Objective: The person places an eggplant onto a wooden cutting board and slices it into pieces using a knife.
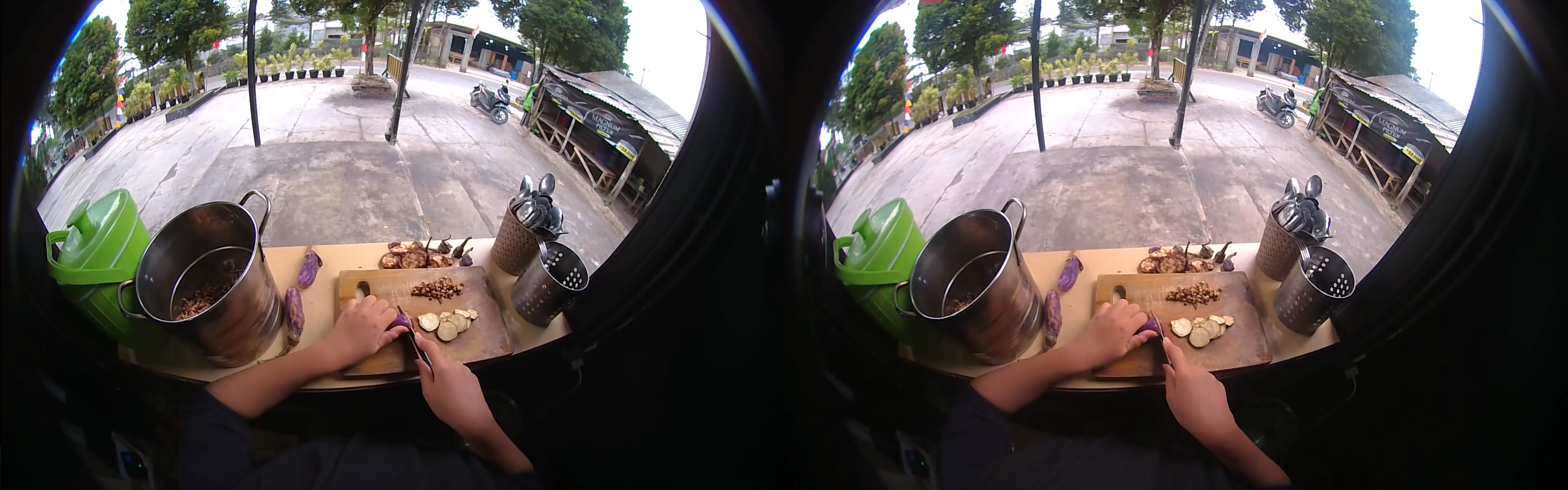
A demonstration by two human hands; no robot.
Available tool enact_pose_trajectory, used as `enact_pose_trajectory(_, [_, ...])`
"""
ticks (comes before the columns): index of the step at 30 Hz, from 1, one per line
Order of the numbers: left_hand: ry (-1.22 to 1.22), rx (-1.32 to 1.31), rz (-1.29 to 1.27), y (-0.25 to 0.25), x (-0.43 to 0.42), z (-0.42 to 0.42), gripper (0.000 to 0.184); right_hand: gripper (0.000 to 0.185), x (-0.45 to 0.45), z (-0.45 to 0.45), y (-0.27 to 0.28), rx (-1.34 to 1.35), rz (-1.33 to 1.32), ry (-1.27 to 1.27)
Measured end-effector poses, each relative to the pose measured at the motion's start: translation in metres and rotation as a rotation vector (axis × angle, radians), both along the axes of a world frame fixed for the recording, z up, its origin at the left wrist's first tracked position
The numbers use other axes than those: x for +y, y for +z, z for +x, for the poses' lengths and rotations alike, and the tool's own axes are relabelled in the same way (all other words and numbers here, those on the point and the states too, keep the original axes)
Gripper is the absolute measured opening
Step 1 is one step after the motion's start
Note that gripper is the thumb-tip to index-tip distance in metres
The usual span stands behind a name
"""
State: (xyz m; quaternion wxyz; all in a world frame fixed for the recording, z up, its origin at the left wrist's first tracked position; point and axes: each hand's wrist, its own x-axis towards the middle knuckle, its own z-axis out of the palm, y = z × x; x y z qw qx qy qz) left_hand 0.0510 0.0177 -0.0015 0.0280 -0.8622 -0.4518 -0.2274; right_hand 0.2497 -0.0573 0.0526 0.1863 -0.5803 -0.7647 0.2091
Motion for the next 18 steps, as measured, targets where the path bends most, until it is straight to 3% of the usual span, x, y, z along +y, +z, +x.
enact_pose_trajectory(8, [0.003, -0.002, -0.012, 0.001, -0.003, 0.000, 0.029, 0.043, 0.018, -0.005, -0.006, -0.005, -0.004, 0.063])
enact_pose_trajectory(13, [0.039, -0.017, -0.163, 0.009, -0.005, 0.002, 0.035, 0.036, 0.007, -0.002, 0.004, -0.004, -0.049, 0.001])
enact_pose_trajectory(18, [0.010, -0.038, -0.116, 0.005, -0.006, 0.001, 0.035, 0.036, 0.014, -0.006, -0.002, 0.007, -0.013, 0.023])
